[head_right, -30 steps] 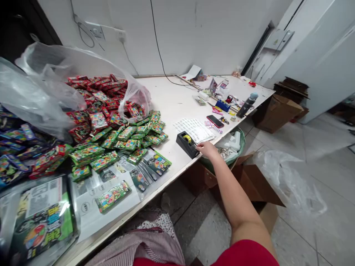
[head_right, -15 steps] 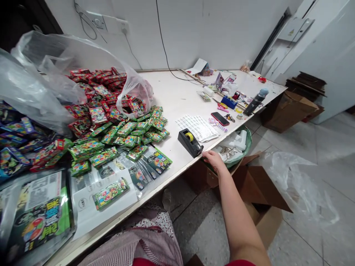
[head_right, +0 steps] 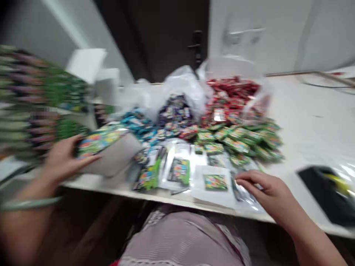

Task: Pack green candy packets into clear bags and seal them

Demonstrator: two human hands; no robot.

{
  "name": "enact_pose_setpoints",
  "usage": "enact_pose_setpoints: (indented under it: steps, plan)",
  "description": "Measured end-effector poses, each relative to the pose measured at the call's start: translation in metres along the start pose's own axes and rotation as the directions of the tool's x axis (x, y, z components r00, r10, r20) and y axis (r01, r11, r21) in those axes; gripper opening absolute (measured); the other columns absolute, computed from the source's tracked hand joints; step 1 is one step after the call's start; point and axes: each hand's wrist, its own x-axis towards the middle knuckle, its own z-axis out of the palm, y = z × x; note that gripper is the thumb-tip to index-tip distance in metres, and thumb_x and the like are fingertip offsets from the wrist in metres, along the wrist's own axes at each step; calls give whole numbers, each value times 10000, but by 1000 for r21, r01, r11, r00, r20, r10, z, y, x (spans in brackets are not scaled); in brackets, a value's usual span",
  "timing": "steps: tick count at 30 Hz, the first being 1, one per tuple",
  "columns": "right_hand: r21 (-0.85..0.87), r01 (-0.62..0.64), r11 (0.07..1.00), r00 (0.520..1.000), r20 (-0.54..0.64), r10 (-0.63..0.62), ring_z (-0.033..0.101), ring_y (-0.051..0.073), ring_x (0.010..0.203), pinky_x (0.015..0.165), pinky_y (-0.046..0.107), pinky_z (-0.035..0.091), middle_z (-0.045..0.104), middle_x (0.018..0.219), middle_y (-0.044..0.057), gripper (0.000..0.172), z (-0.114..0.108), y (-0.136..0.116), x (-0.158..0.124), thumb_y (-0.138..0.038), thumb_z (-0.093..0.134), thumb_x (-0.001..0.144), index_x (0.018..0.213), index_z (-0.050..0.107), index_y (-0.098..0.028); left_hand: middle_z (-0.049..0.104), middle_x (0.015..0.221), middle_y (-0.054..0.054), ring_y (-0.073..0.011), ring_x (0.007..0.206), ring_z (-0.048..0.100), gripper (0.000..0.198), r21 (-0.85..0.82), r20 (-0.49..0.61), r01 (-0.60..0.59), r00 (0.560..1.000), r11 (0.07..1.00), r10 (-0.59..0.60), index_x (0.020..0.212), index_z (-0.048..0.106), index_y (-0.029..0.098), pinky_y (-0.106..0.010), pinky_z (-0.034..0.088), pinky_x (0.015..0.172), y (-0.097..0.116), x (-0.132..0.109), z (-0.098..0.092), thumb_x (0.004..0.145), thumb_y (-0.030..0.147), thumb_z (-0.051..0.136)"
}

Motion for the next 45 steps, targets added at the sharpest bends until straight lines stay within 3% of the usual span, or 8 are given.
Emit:
enact_pose_setpoints:
  steps: [5, 11, 17, 29, 33, 37, 42, 45]
  plan:
    - [406, 531, 744, 761, 159, -630, 675, 187, 691, 654, 300, 508, 740, 774, 14, 114, 117, -177, 94, -330, 641, 836, 860, 751, -348, 568, 1146, -127, -300, 1073, 558, 661, 88, -133, -36, 990, 995, 47, 1101, 474, 164, -423, 462, 940, -40, -32, -8, 637, 505, 798]
    - [788, 232, 570, 808, 171, -564, 596, 144, 642, 618, 278, 466, 705, 750, -23, 426, 216, -277, 144, -301, 683, 774, 1197, 643, -270, 570, 1152, -134, -321, 1089, 553, 681, 54, -224, -83, 970, 995, 93, 1110, 437, 194, -462, 461, 925, -26, -43, 6, 637, 524, 798]
    - [762, -63, 645, 859, 370, -353, 476, 99, 451, 435, 222, 374, 649, 604, -61, 356, 263, -285, 166, -281, 708, 692, 1005, 550, -225, 556, 1188, -152, -344, 1120, 531, 609, 11, -222, -71, 972, 997, 72, 1069, 447, 195, -500, 447, 952, -24, -48, 4, 643, 435, 810]
    - [197, 259, 946, 761, 561, -325, 426, 90, 331, 359, 226, 281, 505, 401, -75, 216, 264, -303, 207, -165, 683, 619, 584, 483, -241, 504, 1260, -131, -344, 1121, 475, 620, 103, -96, -128, 986, 986, 138, 1298, 554, 274, -514, 424, 939, -25, -44, 1, 752, 533, 692]
    - [37, 526, 850, 665, 605, -438, 408, 92, 347, 437, 243, 289, 328, 298, -83, 351, 266, -310, 226, -199, 770, 589, 414, 468, -229, 515, 1274, -145, -334, 1115, 492, 608, 78, -124, -144, 980, 986, 153, 1256, 600, 222, -498, 430, 944, -30, -41, 3, 750, 547, 689]
    - [-67, 654, 753, 688, 466, -556, 365, 88, 370, 445, 240, 240, 225, 319, -80, 521, 263, -297, 230, -472, 818, 573, 375, 398, -235, 530, 1269, -133, -319, 1106, 512, 613, 55, -157, -145, 976, 988, 152, 1242, 612, 225, -475, 428, 958, -33, -41, 5, 739, 565, 695]
    - [-229, 645, 729, 745, 403, -532, 461, 133, 418, 446, 257, 299, 512, 473, -31, 306, 236, -272, 207, -497, 760, 697, 666, 599, -238, 535, 1258, -121, -317, 1102, 503, 739, 64, -159, -130, 977, 989, 139, 1349, 511, 251, -470, 419, 968, -30, -43, 5, 708, 551, 726]
    - [-179, 801, 572, 596, 338, -729, 652, 262, 868, 728, 363, 478, 711, 959, 90, 354, 233, -265, 186, -446, 704, 791, 1076, 643, -246, 545, 1258, -141, -321, 1125, 494, 880, 30, -169, -117, 978, 993, 120, 1436, 383, 175, -458, 404, 994, -27, -46, 6, 712, 545, 721]
